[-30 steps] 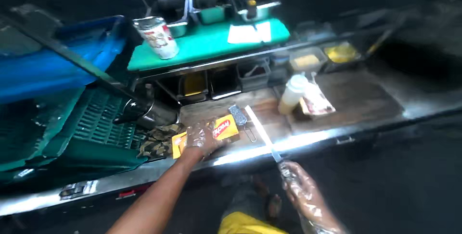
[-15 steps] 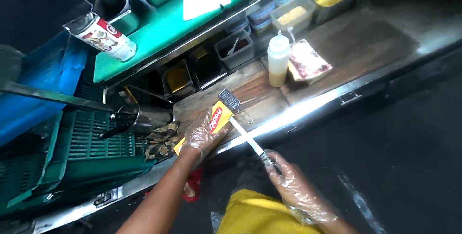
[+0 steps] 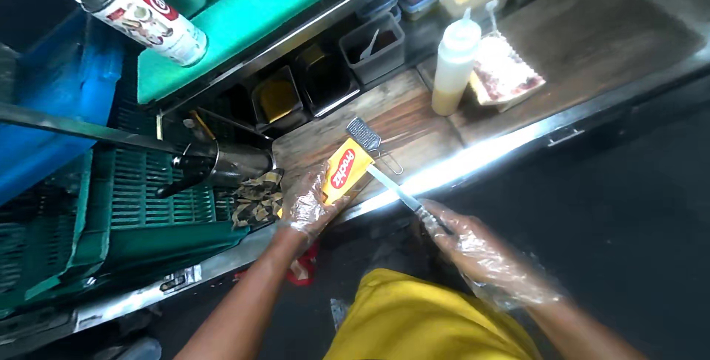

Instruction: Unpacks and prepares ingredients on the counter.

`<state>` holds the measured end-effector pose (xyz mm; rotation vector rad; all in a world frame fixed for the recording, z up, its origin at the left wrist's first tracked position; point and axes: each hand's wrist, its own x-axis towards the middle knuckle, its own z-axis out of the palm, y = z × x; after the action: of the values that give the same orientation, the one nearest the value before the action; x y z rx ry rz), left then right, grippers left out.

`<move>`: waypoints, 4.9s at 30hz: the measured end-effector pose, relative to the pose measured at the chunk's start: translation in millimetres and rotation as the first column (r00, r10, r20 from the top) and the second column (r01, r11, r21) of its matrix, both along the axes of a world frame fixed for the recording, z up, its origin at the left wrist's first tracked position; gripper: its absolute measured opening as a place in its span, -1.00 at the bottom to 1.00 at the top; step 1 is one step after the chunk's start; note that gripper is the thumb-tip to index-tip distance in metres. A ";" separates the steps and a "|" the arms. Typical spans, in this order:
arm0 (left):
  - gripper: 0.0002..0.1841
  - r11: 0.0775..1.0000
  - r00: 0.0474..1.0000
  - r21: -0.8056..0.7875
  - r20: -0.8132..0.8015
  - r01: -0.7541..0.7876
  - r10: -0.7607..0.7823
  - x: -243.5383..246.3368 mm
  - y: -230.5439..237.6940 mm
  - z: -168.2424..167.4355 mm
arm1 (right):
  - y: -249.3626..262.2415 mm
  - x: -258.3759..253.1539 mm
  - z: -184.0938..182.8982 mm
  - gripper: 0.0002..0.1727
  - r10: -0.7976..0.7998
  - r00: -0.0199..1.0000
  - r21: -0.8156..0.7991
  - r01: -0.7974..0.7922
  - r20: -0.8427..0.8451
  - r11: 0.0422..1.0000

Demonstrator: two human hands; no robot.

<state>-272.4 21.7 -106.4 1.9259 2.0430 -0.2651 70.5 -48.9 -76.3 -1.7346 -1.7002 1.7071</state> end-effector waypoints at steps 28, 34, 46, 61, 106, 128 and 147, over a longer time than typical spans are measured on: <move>0.05 0.991 0.999 -0.137 0.054 0.004 0.003 -1.5 6.4 19.1 | -22.5 -26.5 -2.1 -0.47 -0.046 0.998 -0.048 0.044 -0.042 0.998; 0.07 0.990 0.994 -0.126 0.090 0.068 -0.057 -12.9 10.7 13.9 | -21.1 -29.1 -12.8 -0.55 -0.273 0.928 -0.152 0.240 -0.255 0.959; 0.22 0.979 0.995 -0.202 0.102 0.010 0.011 -59.4 -40.5 23.7 | -77.1 -8.7 -4.4 -0.51 0.084 0.983 -0.093 -0.100 -0.166 0.991; 0.16 0.982 0.993 -0.156 0.033 -0.103 0.110 -43.3 -56.5 17.7 | -73.8 -19.3 -3.2 -0.54 -0.123 0.946 -0.297 0.031 -0.299 0.954; 0.10 0.952 0.959 -0.116 -0.073 -0.282 0.275 7.0 -25.2 18.9 | -5.8 -58.4 -42.1 -0.55 -0.342 0.871 -0.084 0.334 -0.352 0.939; 0.04 0.971 0.976 -0.111 -0.062 -0.213 0.207 9.2 -10.9 14.8 | 84.1 -7.9 -15.5 -0.60 -0.092 0.934 -0.037 0.084 -0.345 0.996; -0.55 0.981 0.982 -0.160 -0.173 -0.107 0.079 49.1 31.0 22.0 | 49.0 12.0 19.6 -0.63 0.012 0.995 0.021 -0.010 -0.098 1.000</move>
<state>-223.3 52.8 -84.4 1.7526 2.1319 -0.5744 82.5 0.1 -56.8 -1.6071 -1.6822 1.7426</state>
